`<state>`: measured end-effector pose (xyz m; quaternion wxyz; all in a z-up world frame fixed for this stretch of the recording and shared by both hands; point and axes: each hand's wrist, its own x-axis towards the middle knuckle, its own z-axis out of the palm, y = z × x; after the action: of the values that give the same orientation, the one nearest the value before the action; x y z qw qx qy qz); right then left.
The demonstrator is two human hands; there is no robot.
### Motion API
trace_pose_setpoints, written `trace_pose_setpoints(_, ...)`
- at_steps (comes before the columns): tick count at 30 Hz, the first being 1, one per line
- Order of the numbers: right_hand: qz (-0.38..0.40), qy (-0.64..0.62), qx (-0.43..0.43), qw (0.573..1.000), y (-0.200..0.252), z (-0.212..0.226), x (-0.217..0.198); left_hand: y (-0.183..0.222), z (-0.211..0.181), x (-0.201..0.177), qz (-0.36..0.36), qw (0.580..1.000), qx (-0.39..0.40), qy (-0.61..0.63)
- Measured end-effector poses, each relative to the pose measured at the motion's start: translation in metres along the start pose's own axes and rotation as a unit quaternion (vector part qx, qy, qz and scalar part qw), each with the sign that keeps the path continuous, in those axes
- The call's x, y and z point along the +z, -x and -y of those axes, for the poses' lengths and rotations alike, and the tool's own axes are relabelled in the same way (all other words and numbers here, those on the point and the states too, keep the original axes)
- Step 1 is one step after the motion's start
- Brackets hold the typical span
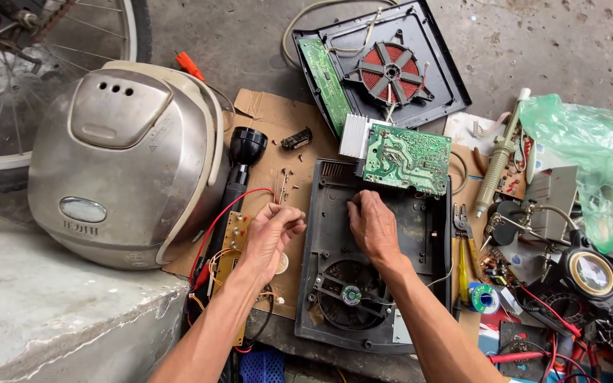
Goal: Repairing the internal components of an induction cooker, including unscrewing parts and inspecting circuit boards.
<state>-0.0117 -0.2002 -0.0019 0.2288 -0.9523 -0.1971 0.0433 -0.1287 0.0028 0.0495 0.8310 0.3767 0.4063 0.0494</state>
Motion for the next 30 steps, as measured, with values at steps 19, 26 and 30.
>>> trace_pose_setpoints(19, 0.118, -0.095, 0.028, 0.988, 0.009, 0.031, 0.018, 0.042, 0.02, -0.045, 0.015, 0.993, -0.043, 0.112)
trace_pose_setpoints(26, 0.065, -0.239, -0.067, 0.966, 0.08, 0.151, -0.096, 0.013, 0.055, -0.046, 0.05, 0.984, -0.089, 0.149)
trace_pose_setpoints(30, 0.019, -0.119, -0.144, 0.982, 0.109, 0.159, -0.075, 0.037, 0.04, -0.033, 0.077, 0.973, -0.125, 0.176)
